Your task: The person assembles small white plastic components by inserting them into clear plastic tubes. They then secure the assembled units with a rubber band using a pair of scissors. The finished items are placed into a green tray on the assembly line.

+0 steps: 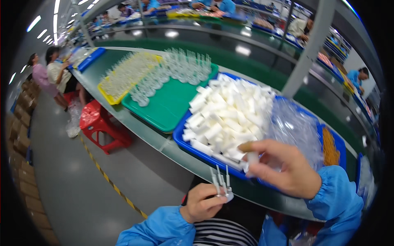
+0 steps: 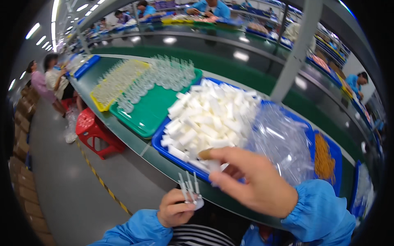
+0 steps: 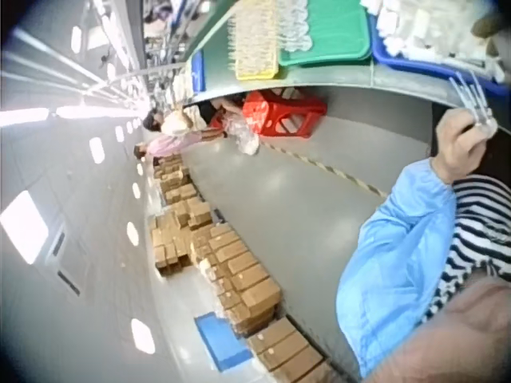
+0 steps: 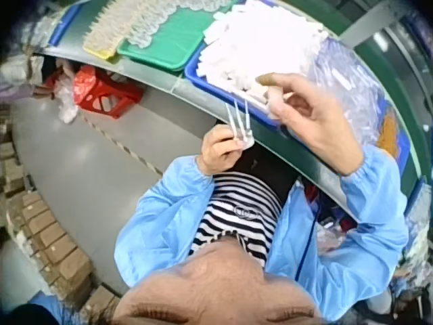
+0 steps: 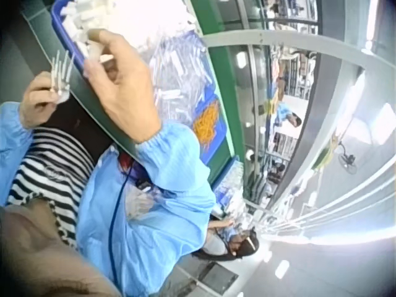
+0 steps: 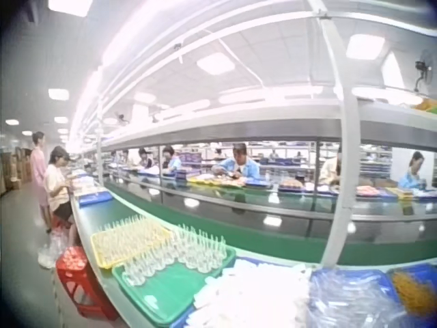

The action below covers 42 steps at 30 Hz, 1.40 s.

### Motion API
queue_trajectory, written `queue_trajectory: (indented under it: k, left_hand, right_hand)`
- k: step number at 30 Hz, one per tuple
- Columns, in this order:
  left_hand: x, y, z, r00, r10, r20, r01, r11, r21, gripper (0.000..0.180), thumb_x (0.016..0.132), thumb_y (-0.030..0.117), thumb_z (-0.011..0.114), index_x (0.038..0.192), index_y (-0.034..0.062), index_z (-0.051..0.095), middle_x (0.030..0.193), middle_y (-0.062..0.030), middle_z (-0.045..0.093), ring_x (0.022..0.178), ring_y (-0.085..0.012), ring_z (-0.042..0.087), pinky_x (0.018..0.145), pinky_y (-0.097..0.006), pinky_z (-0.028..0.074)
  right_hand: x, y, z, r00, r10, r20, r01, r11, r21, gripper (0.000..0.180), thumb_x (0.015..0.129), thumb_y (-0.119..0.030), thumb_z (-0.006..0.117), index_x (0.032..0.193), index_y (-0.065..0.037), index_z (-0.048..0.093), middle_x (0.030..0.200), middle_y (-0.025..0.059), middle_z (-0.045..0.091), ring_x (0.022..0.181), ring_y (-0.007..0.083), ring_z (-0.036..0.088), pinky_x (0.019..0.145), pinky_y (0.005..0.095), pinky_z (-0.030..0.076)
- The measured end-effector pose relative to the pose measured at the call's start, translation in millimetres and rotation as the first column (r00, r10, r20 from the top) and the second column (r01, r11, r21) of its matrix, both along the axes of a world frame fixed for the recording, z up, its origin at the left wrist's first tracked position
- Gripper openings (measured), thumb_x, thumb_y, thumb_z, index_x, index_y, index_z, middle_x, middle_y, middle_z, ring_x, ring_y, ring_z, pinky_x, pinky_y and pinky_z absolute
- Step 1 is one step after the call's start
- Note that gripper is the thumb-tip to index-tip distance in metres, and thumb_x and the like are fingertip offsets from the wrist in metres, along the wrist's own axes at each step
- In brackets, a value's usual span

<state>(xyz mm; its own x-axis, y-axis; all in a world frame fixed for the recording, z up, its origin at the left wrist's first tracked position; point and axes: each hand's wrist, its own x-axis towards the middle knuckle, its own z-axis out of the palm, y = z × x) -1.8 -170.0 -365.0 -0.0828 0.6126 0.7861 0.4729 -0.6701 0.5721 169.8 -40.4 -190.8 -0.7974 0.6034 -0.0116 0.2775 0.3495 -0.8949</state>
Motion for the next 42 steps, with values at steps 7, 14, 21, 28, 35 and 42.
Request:
queue_trajectory:
  k: [7,14,21,28,35,42]
  left_hand:
    - [5,-30,18,0.951,-0.170,0.258,0.232,0.944,-0.233,0.033,0.077,-0.013,0.072,0.102,0.0057,0.060,0.104,-0.0187,0.067,0.092,-0.0282,0.068,0.080,-0.036,0.055]
    - [-10,-56,32,0.830,-0.273,0.486,0.452,0.840,-0.301,0.027,0.084,-0.010,0.068,0.102,0.0026,0.051,0.104,-0.0245,0.063,0.095,-0.0299,0.069,0.084,-0.040,0.059]
    - [-2,-74,33,0.757,-0.219,0.615,0.471,0.836,-0.282,0.028,0.083,-0.012,0.068,0.106,-0.0001,0.057,0.109,-0.0237,0.067,0.101,-0.0287,0.068,0.089,-0.041,0.054]
    - [5,-72,30,0.783,-0.190,0.593,0.428,0.855,-0.292,0.027,0.085,-0.009,0.068,0.106,-0.0001,0.055,0.109,-0.0238,0.066,0.100,-0.0280,0.068,0.089,-0.041,0.054]
    - [1,-63,28,0.890,-0.182,0.419,0.334,0.885,-0.324,0.024,0.087,-0.005,0.069,0.104,0.0013,0.054,0.107,-0.0235,0.065,0.099,-0.0274,0.067,0.089,-0.040,0.055]
    - [-4,-42,27,0.975,-0.073,0.209,0.124,0.962,-0.243,0.030,0.079,-0.009,0.073,0.105,0.0028,0.063,0.113,-0.0190,0.067,0.095,-0.0276,0.067,0.081,-0.034,0.055]
  right_hand:
    - [44,-60,-56,0.997,-0.072,0.011,0.063,0.788,-0.613,0.042,0.093,-0.004,0.065,0.133,0.002,0.051,0.100,0.0068,0.066,0.087,0.0076,0.065,0.073,0.0196,0.054]
    - [12,-55,-73,0.837,-0.508,-0.202,0.217,0.648,-0.730,0.041,0.094,-0.012,0.067,0.129,0.001,0.049,0.093,0.0088,0.063,0.074,0.0160,0.068,0.064,0.0254,0.057]
    - [-3,-56,-89,0.859,-0.432,-0.275,0.054,0.611,-0.790,0.042,0.094,-0.015,0.069,0.129,0.001,0.051,0.088,0.0077,0.064,0.073,0.0131,0.068,0.062,0.0237,0.055]
    - [4,-57,-96,0.900,-0.335,-0.278,0.026,0.679,-0.734,0.037,0.095,-0.011,0.066,0.128,0.003,0.056,0.088,0.0062,0.065,0.074,0.0114,0.066,0.064,0.0233,0.055]
    - [4,-65,-108,0.841,-0.371,-0.393,0.105,0.825,-0.555,0.032,0.095,-0.007,0.065,0.126,0.001,0.058,0.093,0.0064,0.066,0.079,0.0099,0.064,0.070,0.0228,0.053]
    - [-4,-77,-115,0.914,-0.197,-0.354,0.172,0.980,-0.102,0.020,0.089,-0.006,0.071,0.107,0.000,0.067,0.089,0.0119,0.070,0.072,0.0176,0.069,0.065,0.0271,0.053]
